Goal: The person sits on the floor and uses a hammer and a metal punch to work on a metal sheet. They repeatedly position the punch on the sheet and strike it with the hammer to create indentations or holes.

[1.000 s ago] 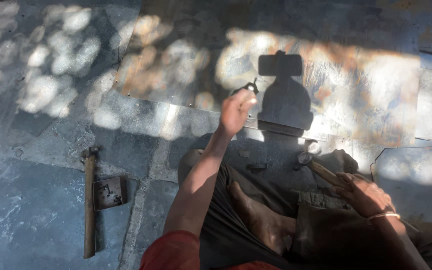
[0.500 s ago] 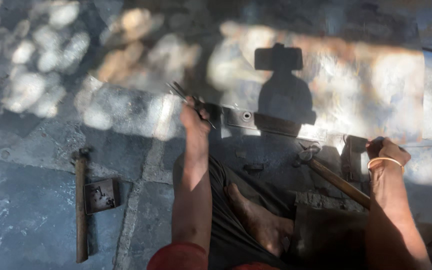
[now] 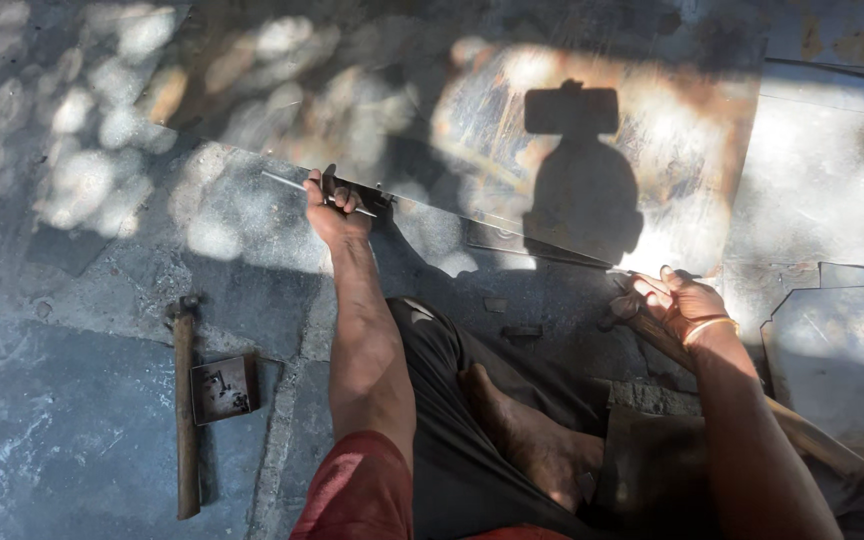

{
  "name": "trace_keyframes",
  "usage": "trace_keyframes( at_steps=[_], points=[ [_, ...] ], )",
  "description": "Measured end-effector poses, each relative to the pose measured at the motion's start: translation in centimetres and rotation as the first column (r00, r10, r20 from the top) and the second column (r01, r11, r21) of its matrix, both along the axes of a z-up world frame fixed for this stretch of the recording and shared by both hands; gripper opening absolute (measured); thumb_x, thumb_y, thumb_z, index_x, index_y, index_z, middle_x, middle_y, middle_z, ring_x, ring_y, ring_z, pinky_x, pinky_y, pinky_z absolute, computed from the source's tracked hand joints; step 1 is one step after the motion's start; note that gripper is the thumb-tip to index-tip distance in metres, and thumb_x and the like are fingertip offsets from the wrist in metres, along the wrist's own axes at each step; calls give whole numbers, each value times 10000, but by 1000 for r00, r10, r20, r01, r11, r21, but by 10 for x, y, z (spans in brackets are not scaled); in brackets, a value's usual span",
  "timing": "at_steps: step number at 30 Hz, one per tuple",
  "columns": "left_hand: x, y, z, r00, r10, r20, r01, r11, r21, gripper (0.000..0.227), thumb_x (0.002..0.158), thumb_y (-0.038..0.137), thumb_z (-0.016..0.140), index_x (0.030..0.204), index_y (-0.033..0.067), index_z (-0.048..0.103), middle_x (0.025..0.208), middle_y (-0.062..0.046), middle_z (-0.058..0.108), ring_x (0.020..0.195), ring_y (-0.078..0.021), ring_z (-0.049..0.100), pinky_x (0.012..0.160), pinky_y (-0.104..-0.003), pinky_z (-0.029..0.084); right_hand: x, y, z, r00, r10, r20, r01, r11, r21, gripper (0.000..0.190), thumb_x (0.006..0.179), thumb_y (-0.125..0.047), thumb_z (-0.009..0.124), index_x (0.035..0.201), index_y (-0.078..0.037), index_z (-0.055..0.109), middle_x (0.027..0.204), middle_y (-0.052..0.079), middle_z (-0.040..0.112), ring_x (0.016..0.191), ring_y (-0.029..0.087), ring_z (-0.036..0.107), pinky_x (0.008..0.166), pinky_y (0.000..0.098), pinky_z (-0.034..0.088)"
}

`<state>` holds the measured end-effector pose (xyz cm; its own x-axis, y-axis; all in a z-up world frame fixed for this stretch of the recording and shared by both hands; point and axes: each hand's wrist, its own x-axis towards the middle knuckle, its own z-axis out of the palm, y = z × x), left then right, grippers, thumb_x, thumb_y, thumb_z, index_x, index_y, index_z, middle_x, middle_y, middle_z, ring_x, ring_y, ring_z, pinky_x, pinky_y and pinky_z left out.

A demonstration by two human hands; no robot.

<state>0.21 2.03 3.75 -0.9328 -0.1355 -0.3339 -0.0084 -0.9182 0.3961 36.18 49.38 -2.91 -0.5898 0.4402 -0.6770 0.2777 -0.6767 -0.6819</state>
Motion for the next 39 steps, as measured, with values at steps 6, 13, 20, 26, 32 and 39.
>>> trace_keyframes(
  at_steps=[6,13,20,26,32,39],
  points=[
    [17,23,38,993,78,93,-45,948,-315,267,1108,261,420,1087,34,558,874,-115,633,537,-107,551,438,-237,452,-5,-1,-2,999,19,41,-20,1000,22,198,1006,-126,623,1161,-4,606,1103,164,733,939,244,751,626,277,598],
    [67,117,54,807,-582,-101,380,642,-666,136,1058,62,532,1002,-33,452,996,-249,719,813,-257,794,674,-341,634,13,-47,102,861,176,478,-440,729,524,447,1079,-285,555,1398,25,601,978,215,803,822,332,732,687,367,604],
    [82,150,22,545,-831,-112,451,404,-796,203,1058,175,478,1178,52,370,900,-158,639,756,-248,734,640,-377,667,111,-84,166,117,-33,993,-972,-211,108,366,1073,-384,474,1397,-247,576,1156,61,736,843,239,806,659,379,683],
    [92,152,42,575,-816,-55,350,307,-885,216,1078,201,456,1228,68,377,851,-104,620,698,-192,691,578,-337,609,145,-85,149,759,551,346,-649,674,353,358,1089,-331,567,1259,-16,565,813,142,578,651,228,526,558,373,472],
    [99,154,50,601,-797,-69,310,311,-898,213,1085,194,471,1230,56,397,812,-68,622,671,-149,658,539,-292,559,130,-104,254,802,590,-94,-249,474,845,223,990,-128,612,1168,-1,570,843,60,651,694,121,658,671,266,582],
    [86,137,21,168,-920,-353,-165,327,-930,181,1112,71,548,1281,6,555,769,-81,602,719,-115,639,809,-308,572,92,-111,300,784,554,-282,22,428,903,203,1141,-196,525,1201,-5,560,830,25,595,716,139,608,723,267,549]
  ],
)
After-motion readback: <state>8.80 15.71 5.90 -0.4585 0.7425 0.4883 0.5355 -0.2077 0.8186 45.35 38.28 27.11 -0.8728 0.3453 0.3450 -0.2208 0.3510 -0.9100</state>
